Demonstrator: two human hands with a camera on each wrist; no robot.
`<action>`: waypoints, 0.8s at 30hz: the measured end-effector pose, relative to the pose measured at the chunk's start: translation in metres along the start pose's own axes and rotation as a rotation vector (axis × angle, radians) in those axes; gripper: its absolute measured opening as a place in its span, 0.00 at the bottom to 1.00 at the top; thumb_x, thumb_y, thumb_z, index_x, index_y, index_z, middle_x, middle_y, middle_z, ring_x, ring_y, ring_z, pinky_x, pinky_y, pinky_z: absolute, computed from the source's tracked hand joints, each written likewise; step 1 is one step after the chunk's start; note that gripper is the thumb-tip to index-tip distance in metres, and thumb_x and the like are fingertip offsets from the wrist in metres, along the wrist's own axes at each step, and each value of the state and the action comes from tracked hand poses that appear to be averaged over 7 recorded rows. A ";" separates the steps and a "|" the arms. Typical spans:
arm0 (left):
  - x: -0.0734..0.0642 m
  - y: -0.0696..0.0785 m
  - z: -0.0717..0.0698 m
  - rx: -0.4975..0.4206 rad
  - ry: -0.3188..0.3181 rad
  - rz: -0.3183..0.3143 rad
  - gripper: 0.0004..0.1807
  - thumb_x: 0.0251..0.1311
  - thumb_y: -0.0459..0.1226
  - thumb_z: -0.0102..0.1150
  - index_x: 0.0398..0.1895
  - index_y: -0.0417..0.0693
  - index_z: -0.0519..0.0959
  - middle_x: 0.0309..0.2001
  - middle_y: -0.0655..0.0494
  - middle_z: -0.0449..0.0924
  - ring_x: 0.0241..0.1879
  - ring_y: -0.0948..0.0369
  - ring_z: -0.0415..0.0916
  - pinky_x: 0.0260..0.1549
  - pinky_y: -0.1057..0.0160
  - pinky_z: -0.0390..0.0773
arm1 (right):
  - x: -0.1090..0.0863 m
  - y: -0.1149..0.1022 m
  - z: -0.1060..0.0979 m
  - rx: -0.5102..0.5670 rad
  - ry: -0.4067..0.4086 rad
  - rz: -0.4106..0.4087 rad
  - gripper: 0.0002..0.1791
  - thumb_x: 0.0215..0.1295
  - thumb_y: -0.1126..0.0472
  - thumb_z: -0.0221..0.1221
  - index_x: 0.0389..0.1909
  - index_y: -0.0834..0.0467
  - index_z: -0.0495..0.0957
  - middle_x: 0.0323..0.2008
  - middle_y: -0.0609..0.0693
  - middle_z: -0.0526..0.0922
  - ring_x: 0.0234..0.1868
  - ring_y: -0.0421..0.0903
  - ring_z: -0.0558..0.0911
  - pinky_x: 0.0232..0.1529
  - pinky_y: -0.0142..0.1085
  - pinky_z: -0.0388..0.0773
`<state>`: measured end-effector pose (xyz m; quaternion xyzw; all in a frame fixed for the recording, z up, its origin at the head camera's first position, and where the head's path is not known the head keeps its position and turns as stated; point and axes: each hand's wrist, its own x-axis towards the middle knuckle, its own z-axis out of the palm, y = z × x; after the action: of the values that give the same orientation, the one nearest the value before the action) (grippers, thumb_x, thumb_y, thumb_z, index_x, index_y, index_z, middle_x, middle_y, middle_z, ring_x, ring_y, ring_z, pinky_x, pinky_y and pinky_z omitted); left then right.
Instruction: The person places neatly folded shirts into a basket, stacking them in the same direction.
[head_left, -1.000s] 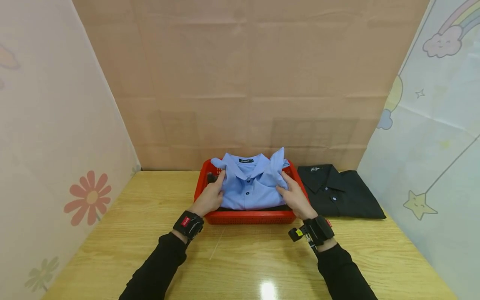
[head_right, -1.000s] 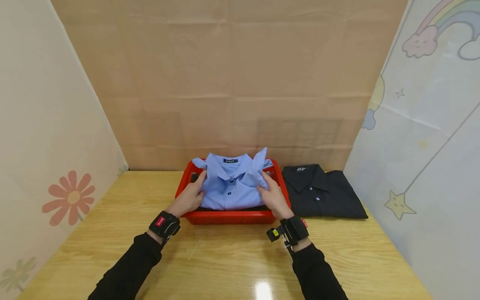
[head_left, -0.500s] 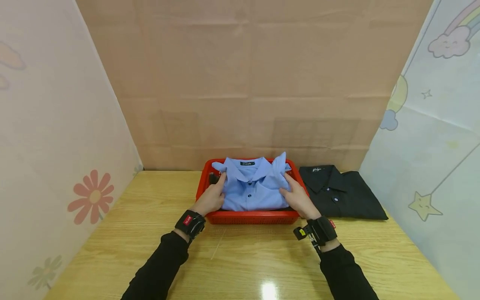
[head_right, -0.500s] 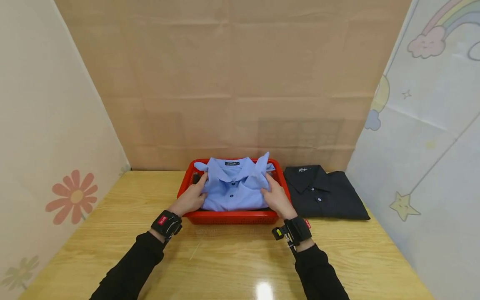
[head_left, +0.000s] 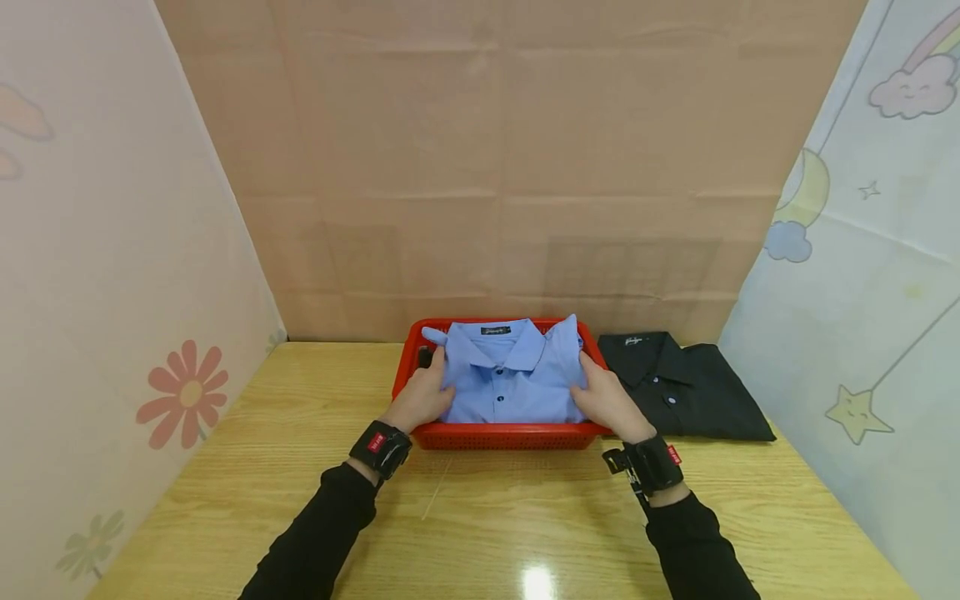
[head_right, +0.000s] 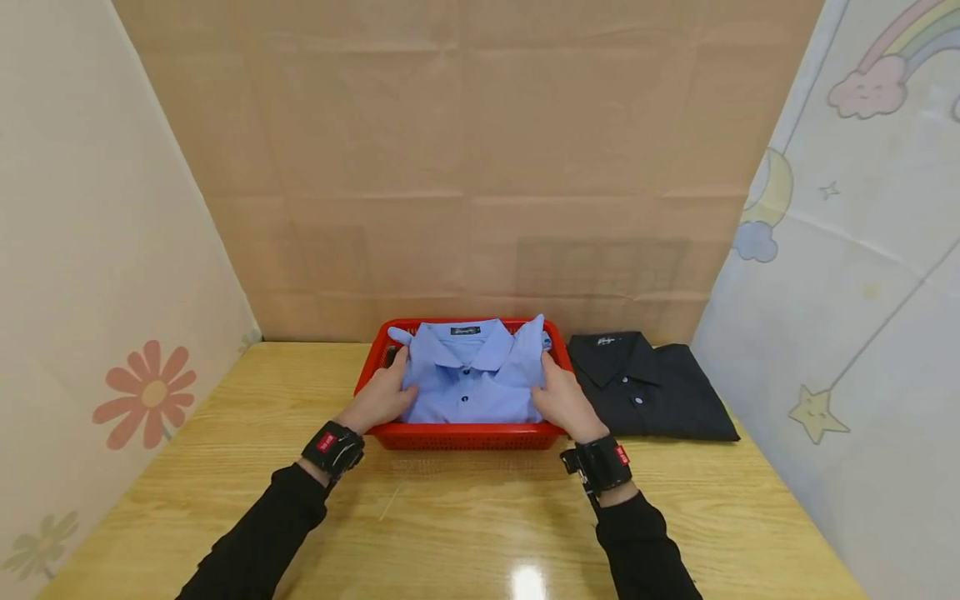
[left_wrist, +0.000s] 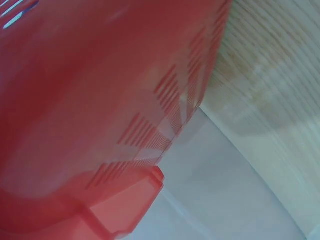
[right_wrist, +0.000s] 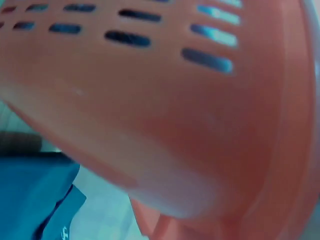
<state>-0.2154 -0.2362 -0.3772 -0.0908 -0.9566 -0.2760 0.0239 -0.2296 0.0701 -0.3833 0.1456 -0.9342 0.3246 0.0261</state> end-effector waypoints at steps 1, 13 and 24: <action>0.000 0.000 0.000 -0.004 0.011 -0.010 0.42 0.68 0.37 0.53 0.77 0.36 0.42 0.19 0.51 0.74 0.20 0.58 0.78 0.20 0.63 0.75 | 0.000 0.000 0.000 -0.004 0.008 0.001 0.37 0.67 0.64 0.51 0.73 0.73 0.50 0.69 0.72 0.62 0.67 0.67 0.67 0.66 0.60 0.64; -0.004 0.002 0.004 0.089 0.197 0.070 0.36 0.65 0.34 0.60 0.74 0.47 0.58 0.57 0.34 0.74 0.54 0.41 0.77 0.50 0.40 0.78 | -0.001 0.006 0.005 -0.062 0.166 -0.117 0.34 0.65 0.64 0.60 0.72 0.62 0.61 0.68 0.70 0.59 0.64 0.68 0.67 0.61 0.63 0.68; -0.004 0.006 0.004 0.106 0.175 -0.044 0.27 0.65 0.31 0.57 0.68 0.38 0.66 0.70 0.29 0.55 0.49 0.38 0.79 0.48 0.41 0.79 | 0.001 0.006 0.004 -0.146 0.115 -0.152 0.27 0.65 0.70 0.55 0.64 0.76 0.66 0.71 0.73 0.55 0.68 0.69 0.63 0.63 0.60 0.66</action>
<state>-0.2099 -0.2302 -0.3775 -0.0439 -0.9658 -0.2325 0.1061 -0.2318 0.0720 -0.3902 0.1951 -0.9386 0.2603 0.1147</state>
